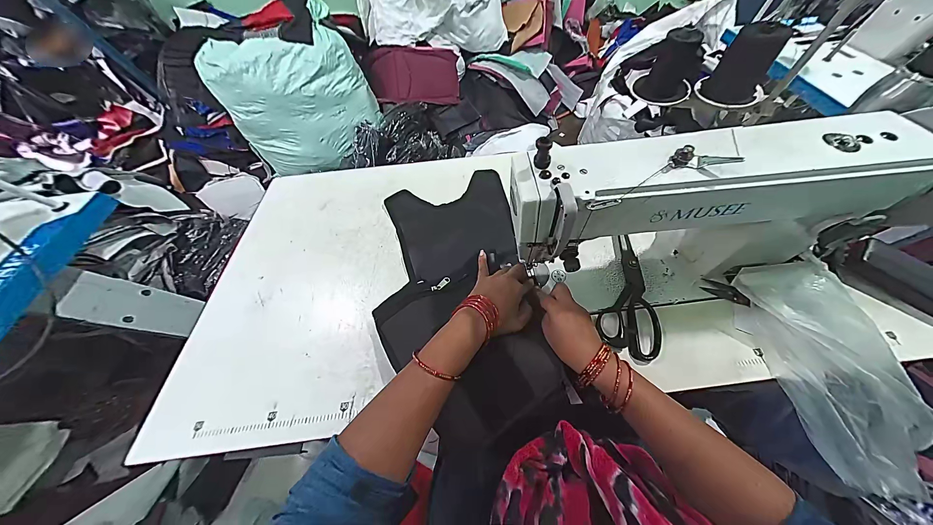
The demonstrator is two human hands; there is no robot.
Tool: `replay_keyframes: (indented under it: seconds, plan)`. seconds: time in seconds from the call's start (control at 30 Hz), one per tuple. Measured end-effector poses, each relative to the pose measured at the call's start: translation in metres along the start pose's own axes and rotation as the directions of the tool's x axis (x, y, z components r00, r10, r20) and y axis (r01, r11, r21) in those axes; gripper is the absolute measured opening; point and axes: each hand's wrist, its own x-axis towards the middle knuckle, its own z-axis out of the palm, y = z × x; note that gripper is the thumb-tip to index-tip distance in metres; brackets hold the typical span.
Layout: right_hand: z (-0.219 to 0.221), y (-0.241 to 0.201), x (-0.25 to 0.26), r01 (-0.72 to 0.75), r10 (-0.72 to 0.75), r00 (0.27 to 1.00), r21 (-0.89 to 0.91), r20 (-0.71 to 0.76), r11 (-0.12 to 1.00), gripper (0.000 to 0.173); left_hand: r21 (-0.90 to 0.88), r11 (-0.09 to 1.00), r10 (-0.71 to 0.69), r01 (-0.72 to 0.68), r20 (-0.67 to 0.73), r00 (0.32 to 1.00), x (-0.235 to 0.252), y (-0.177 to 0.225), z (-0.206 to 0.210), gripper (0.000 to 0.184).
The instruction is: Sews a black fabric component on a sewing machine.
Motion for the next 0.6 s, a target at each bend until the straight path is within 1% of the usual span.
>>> replay_keyframes:
  seconds: [0.13, 0.23, 0.3, 0.33, 0.4, 0.47, 0.6]
  plan:
    - [-0.001, 0.014, -0.010, -0.026, 0.034, 0.999, 0.208, -0.034, 0.978, 0.040, -0.032, 0.987, -0.149, 0.156, 0.161, 0.976, -0.021, 0.043, -0.011, 0.053]
    - [-0.003, 0.019, -0.020, -0.065, 0.067, 0.998, 0.249, -0.001, 0.966, 0.041, -0.114, 0.957, -0.242, 0.266, 0.190, 0.951, -0.038, 0.066, -0.012, 0.049]
    - [-0.003, 0.022, -0.028, -0.077, 0.077, 0.997, 0.271, 0.011, 0.959, 0.041, -0.177, 0.939, -0.268, 0.294, 0.155, 0.951, -0.046, 0.064, -0.006, 0.048]
    - [-0.003, 0.024, -0.032, -0.082, 0.081, 0.997, 0.288, 0.016, 0.954, 0.040, -0.224, 0.933, -0.262, 0.283, 0.119, 0.958, -0.049, 0.059, 0.001, 0.048]
    - [-0.002, 0.027, -0.039, -0.078, 0.077, 0.997, 0.327, 0.015, 0.942, 0.040, -0.330, 0.920, -0.224, 0.209, -0.008, 0.974, -0.054, 0.044, 0.019, 0.048]
    - [-0.001, 0.028, -0.044, -0.082, 0.075, 0.997, 0.349, 0.032, 0.934, 0.040, -0.386, 0.913, -0.189, 0.129, -0.120, 0.975, -0.055, 0.034, 0.031, 0.050]
    - [-0.001, 0.026, -0.047, -0.079, 0.056, 0.996, 0.397, 0.070, 0.914, 0.042, -0.428, 0.898, -0.175, 0.096, -0.149, 0.973, -0.054, 0.028, 0.035, 0.052]
